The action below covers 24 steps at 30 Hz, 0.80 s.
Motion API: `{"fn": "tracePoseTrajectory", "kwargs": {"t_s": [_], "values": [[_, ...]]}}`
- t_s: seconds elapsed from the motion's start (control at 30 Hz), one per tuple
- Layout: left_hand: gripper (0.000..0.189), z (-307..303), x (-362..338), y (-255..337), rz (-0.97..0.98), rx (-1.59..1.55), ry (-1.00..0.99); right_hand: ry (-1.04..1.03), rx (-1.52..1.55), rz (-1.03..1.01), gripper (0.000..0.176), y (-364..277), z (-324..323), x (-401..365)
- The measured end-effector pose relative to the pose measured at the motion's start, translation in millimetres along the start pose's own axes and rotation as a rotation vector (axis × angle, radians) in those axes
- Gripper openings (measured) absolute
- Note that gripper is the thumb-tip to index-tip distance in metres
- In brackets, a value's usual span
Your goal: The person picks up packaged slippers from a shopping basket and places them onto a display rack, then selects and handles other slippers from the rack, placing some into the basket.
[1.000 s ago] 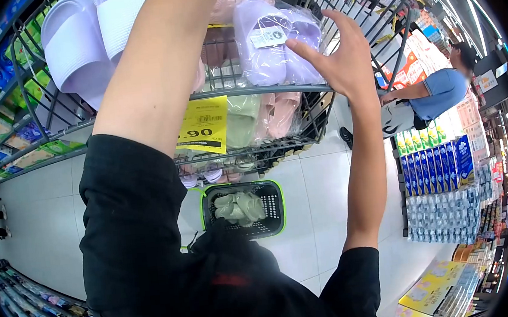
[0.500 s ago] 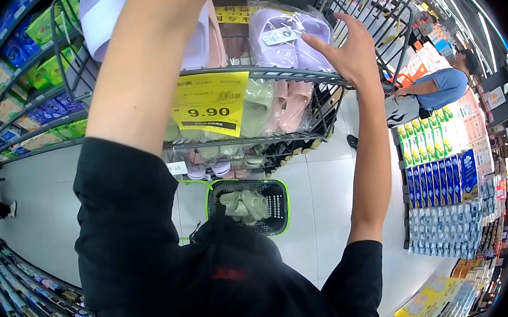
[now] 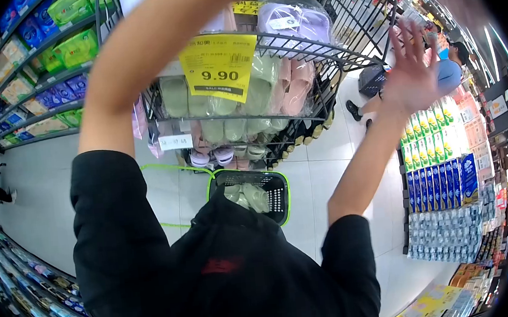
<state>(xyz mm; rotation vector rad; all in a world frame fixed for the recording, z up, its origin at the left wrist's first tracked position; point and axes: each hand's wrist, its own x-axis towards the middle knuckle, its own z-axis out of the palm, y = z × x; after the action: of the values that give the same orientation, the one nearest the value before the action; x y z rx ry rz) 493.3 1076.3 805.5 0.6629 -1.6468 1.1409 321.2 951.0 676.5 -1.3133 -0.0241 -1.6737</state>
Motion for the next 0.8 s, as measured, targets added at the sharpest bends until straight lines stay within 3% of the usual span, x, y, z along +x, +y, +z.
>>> {"fn": "tracePoseTrajectory", "kwargs": {"t_s": [0.03,0.07,0.1,0.13,0.17,0.27,0.37,0.4,0.43,0.5,0.53,0.57,0.6,0.67,0.8], "values": [[0.032,5,-16,18,0.011,-0.032,-0.028,-0.116,0.102,0.006,0.126,-33,-8,-19],[0.02,15,-41,43,0.081,0.038,0.047,-0.099,0.036,0.064,0.138,-61,-12,-41],[0.01,23,-64,72,0.15,0.102,0.122,0.126,0.303,0.052,0.126,-72,-34,-66],[0.011,24,-78,101,0.178,0.097,0.244,0.36,-0.097,0.173,0.104,-95,-11,-87],[0.011,35,-97,128,0.183,0.053,0.304,0.4,-0.027,0.189,0.101,-102,-35,-107],[0.014,39,-151,187,0.322,-0.112,0.113,0.313,0.384,0.316,0.09,-114,-96,-172],[0.01,43,-220,235,0.1,-0.418,-0.06,0.197,0.727,0.563,0.08,-119,-153,-229],[0.013,42,-244,248,0.041,-0.505,-0.168,0.75,0.033,0.501,0.067,-118,-185,-253],[0.016,42,-268,260,-0.024,-0.565,-0.284,0.858,-0.181,0.581,0.061,-113,-188,-268],[0.021,36,-317,286,-0.099,-0.642,-0.419,0.632,0.604,0.769,0.05,-104,-230,-315],[0.025,30,-340,298,-0.247,-0.627,-0.577,0.905,0.305,0.841,0.049,-92,-220,-328],[0.029,24,-363,309,-0.392,-0.607,-0.739,0.916,0.354,0.916,0.048,-79,-226,-347],[0.029,20,-389,320,-0.4,-0.633,-0.766,0.911,0.263,0.932,0.046,-63,-222,-361],[0.042,8,-430,341,-0.653,-0.657,-1.085,0.93,0.306,1.07,0.047,-30,-241,-405],[0.055,-17,-465,362,-0.888,-0.718,-1.306,1.028,0.226,1.242,0.043,31,-279,-505]]}}
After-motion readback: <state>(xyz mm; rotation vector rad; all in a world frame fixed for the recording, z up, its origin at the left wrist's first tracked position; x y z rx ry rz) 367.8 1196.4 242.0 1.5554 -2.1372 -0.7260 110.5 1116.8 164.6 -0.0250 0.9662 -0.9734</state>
